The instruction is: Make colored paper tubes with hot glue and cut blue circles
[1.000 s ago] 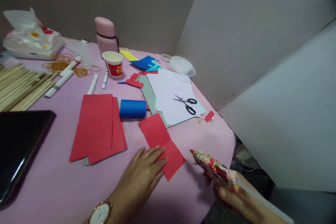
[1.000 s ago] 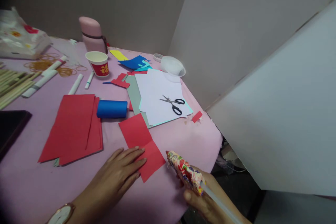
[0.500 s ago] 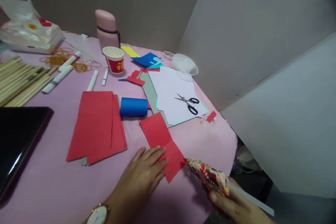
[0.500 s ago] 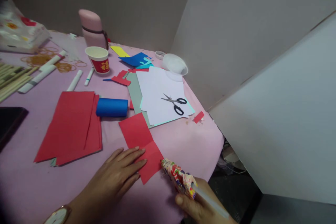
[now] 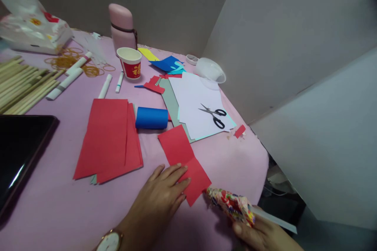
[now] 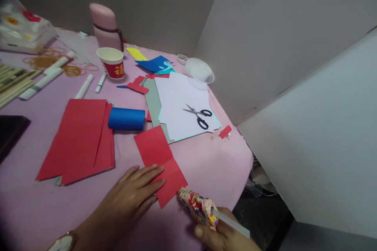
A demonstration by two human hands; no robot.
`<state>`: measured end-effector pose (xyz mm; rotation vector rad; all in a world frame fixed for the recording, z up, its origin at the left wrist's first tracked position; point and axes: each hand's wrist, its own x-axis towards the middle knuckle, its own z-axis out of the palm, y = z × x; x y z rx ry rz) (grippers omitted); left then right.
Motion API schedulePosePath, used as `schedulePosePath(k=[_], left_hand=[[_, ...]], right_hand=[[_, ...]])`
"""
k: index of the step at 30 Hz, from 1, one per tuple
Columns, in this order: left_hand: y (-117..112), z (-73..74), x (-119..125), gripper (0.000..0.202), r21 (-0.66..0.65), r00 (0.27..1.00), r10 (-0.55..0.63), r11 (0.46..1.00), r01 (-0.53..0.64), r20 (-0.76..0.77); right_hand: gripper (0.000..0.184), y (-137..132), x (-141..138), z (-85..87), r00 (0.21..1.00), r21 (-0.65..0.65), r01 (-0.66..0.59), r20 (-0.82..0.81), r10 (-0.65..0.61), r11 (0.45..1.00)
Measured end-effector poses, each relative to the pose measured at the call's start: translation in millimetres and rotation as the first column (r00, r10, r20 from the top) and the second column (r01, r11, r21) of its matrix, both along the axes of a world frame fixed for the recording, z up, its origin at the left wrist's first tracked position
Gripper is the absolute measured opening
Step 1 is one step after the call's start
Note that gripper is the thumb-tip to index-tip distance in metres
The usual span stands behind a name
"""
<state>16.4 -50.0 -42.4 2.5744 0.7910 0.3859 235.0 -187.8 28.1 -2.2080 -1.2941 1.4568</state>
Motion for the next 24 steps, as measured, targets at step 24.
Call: schedulePosePath(k=[24], left_hand=[[-0.2, 7.8, 0.6, 0.026, -0.077, 0.999, -0.035, 0.997, 0.032, -0.037]], right_hand=[[0.048, 22.9, -22.8, 13.3, 0.969, 0.133, -0.218, -0.09, 0.231, 0.967]])
